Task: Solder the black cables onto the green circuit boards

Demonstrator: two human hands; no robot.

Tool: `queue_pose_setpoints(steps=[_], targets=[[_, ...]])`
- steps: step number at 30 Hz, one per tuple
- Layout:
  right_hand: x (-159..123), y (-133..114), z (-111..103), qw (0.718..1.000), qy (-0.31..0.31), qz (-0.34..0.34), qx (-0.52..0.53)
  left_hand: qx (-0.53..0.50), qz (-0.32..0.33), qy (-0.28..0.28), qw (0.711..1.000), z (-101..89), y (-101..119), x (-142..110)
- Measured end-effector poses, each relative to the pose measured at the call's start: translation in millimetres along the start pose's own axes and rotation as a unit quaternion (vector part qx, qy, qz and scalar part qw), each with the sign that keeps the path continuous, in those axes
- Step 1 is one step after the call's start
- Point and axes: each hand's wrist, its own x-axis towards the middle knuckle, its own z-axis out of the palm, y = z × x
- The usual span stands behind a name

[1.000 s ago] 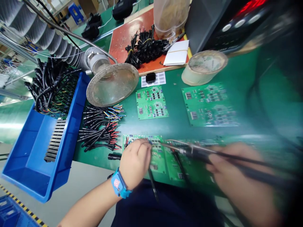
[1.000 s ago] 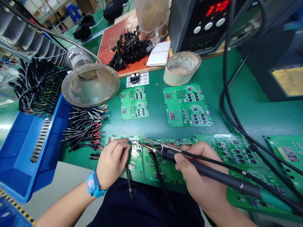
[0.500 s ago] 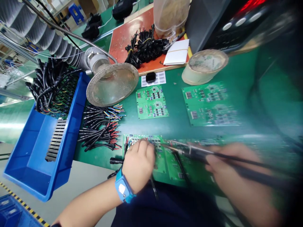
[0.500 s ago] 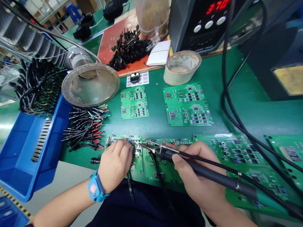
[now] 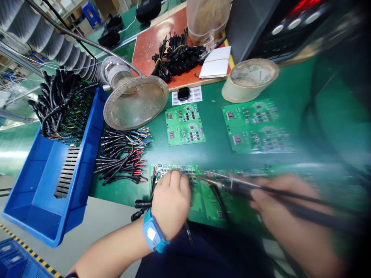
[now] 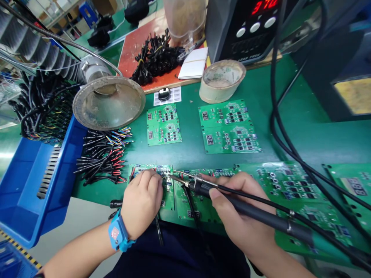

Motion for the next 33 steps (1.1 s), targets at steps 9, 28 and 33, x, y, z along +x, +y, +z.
queue_pose_setpoints(steps=[9,28,33], targets=[[2.0,-2.6,-0.5,0.999,-0.008,0.027,0.037,0.009,-0.003,-0.016,1.0,-3.0,2.8,2.2],[-0.3,-1.9,2.0,0.994,-0.049,0.026,0.09,0.014,-0.01,-0.005,1.0,-0.6,2.9,3.7],[-1.4,3.5,-0.2,0.996,-0.013,0.051,0.074,0.034,-0.009,-0.03,0.999,-2.6,5.6,3.6]])
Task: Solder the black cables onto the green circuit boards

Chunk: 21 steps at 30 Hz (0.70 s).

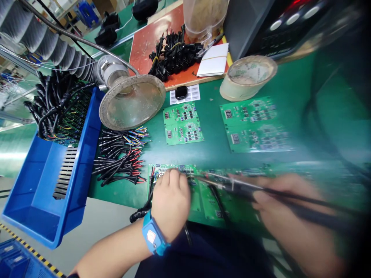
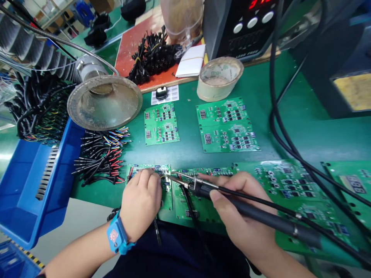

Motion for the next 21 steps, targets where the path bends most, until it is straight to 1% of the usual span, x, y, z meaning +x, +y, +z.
queue_pose_setpoints(steps=[2,4,8,13,16,19,21], targets=[[0.4,0.9,-1.1,1.0,0.023,0.005,-0.014,0.002,0.0,-0.01,1.0,-0.3,0.3,-0.6],[1.1,0.7,-1.2,0.999,0.03,-0.001,-0.03,0.003,0.001,-0.017,1.0,-0.1,0.3,-1.3],[2.4,-2.4,1.0,0.999,0.017,-0.017,-0.043,0.005,0.002,-0.014,1.0,0.7,0.2,-2.1],[2.4,-4.7,1.9,1.0,0.004,-0.009,-0.024,0.006,0.001,0.01,1.0,1.2,0.5,-1.6],[2.5,-3.1,1.6,0.999,0.027,0.02,-0.007,0.005,0.001,0.011,1.0,1.3,0.7,-1.7],[2.8,-0.8,2.5,0.994,0.05,0.075,0.065,0.011,0.004,0.002,1.0,1.5,1.1,-2.2],[2.6,1.5,1.9,0.988,0.053,0.106,0.097,0.012,0.006,-0.006,1.0,1.6,1.1,-2.5]])
